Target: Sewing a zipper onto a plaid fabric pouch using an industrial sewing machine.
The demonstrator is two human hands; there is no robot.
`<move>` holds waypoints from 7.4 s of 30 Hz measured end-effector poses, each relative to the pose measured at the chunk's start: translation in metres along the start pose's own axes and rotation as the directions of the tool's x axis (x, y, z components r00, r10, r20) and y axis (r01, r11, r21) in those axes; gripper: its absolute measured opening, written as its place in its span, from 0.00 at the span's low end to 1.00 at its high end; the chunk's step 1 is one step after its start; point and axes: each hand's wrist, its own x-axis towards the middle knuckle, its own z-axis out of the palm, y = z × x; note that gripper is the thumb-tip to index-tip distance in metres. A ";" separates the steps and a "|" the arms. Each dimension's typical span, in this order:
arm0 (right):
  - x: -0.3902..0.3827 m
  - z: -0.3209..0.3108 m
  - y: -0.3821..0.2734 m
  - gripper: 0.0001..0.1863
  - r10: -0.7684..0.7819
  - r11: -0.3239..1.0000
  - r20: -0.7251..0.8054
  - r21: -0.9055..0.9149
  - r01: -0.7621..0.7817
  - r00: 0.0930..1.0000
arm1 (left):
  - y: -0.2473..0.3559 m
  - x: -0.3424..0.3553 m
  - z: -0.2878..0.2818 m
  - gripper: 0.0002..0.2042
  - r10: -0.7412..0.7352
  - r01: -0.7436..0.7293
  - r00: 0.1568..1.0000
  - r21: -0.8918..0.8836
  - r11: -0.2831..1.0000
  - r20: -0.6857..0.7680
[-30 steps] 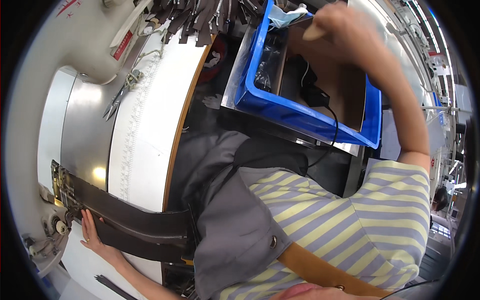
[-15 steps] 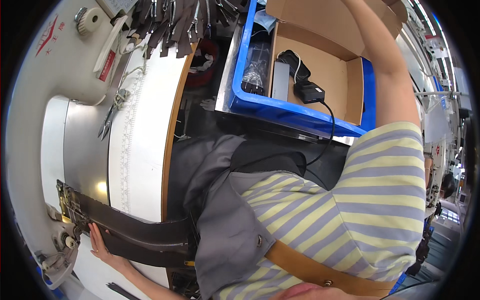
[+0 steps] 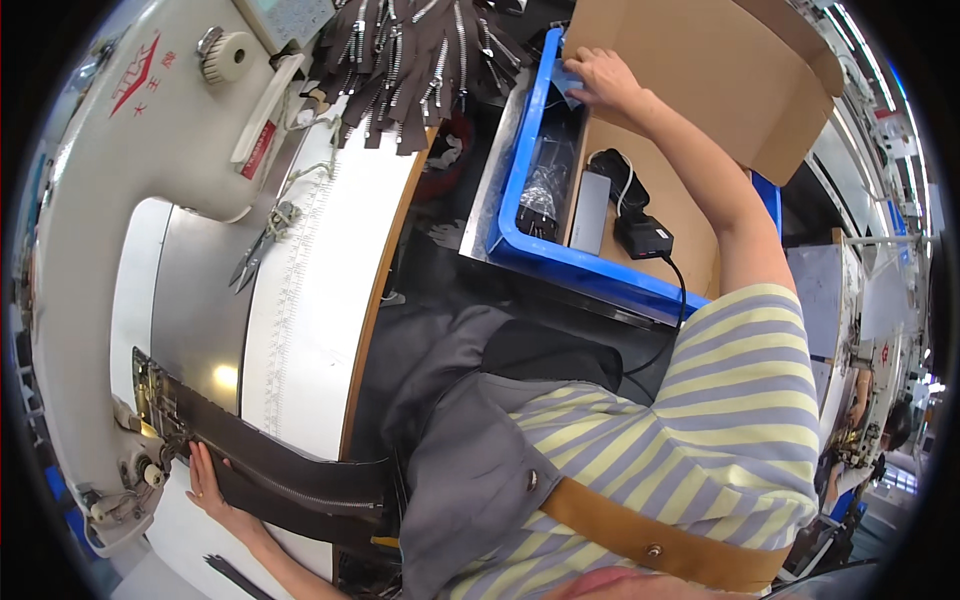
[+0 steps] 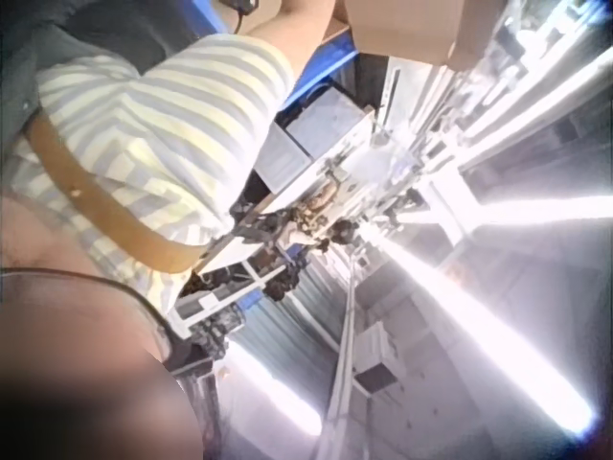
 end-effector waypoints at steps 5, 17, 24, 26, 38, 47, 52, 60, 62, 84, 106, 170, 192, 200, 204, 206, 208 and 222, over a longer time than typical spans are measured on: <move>0.022 0.047 -0.033 0.09 0.220 0.940 0.270 -0.315 -0.131 0.937 | 0.001 0.001 -0.001 0.21 -0.005 0.006 1.000 -0.013 1.000 0.020; 0.014 0.069 -0.012 0.16 0.145 0.963 0.164 -0.250 -0.101 0.976 | 0.001 0.001 -0.002 0.21 0.006 -0.005 1.000 -0.036 0.999 0.027; 0.027 0.049 -0.013 0.09 0.093 0.988 0.373 -0.146 -0.041 0.923 | 0.002 0.001 -0.004 0.20 0.026 -0.026 1.000 -0.020 0.999 -0.005; 0.019 0.038 -0.006 0.07 0.065 0.992 0.399 -0.123 -0.017 0.915 | 0.003 0.001 -0.004 0.20 0.029 -0.029 1.000 -0.028 0.999 0.008; -0.046 -0.087 -0.102 0.19 -0.408 0.570 0.497 0.794 -0.212 0.765 | 0.002 0.003 -0.001 0.20 0.012 -0.015 1.000 -0.171 0.985 -0.016; -0.034 -0.101 -0.086 0.19 -0.026 0.590 0.315 0.771 -0.240 0.949 | -0.003 0.003 0.000 0.20 0.042 -0.043 0.999 -0.027 0.999 -0.023; -0.032 -0.144 -0.119 0.15 -0.340 0.424 0.536 0.821 -0.382 0.773 | -0.005 0.004 0.000 0.20 0.059 -0.059 0.998 -0.040 0.997 -0.004; -0.128 -0.185 -0.219 0.11 -0.726 0.644 0.620 0.764 -0.022 0.297 | -0.007 0.006 0.000 0.19 0.092 -0.093 0.996 -0.069 0.993 -0.023; -0.132 -0.174 -0.232 0.10 -0.712 0.676 0.604 0.728 0.116 0.358 | -0.008 0.006 0.001 0.19 0.086 -0.087 0.996 -0.038 0.996 -0.029; -0.141 -0.191 -0.142 0.14 -0.305 0.952 0.826 0.279 -0.128 -0.473 | -0.010 0.004 0.007 0.21 0.040 -0.045 0.998 -0.094 0.995 -0.050; -0.097 -0.141 -0.089 0.23 -0.397 0.685 0.917 0.326 -0.651 0.040 | -0.014 0.002 0.007 0.21 0.060 -0.060 0.998 -0.007 0.998 -0.016; 0.156 -0.226 -0.496 0.17 -0.575 0.202 -0.717 0.344 0.917 0.395 | 0.019 -0.001 -0.001 0.25 -0.034 0.033 0.998 -0.019 0.999 -0.050; 0.038 -0.246 -0.424 0.26 -0.805 -0.003 -0.505 0.529 0.849 0.312 | 0.101 -0.113 -0.034 0.18 0.127 -0.148 0.987 -0.268 0.952 -0.093; 0.038 -0.245 -0.420 0.24 -0.796 -0.014 -0.511 0.551 0.834 0.324 | 0.101 -0.110 -0.041 0.21 0.177 -0.169 0.984 -0.229 0.959 0.012; 0.035 -0.246 -0.423 0.24 -0.790 -0.002 -0.516 0.540 0.842 0.330 | 0.101 -0.110 -0.042 0.20 0.179 -0.175 0.984 -0.240 0.955 -0.005; 0.033 -0.246 -0.425 0.24 -0.783 0.000 -0.527 0.530 0.848 0.329 | 0.101 -0.110 -0.042 0.19 0.177 -0.176 0.984 -0.257 0.950 -0.019; 0.031 -0.246 -0.427 0.24 -0.779 0.000 -0.538 0.514 0.858 0.323 | 0.101 -0.111 -0.042 0.19 0.182 -0.175 0.983 -0.252 0.952 0.006; 0.017 -0.247 -0.426 0.21 -0.740 0.049 -0.562 0.501 0.864 0.368 | 0.123 -0.102 -0.042 0.14 0.123 -0.161 0.976 -0.216 0.963 -0.183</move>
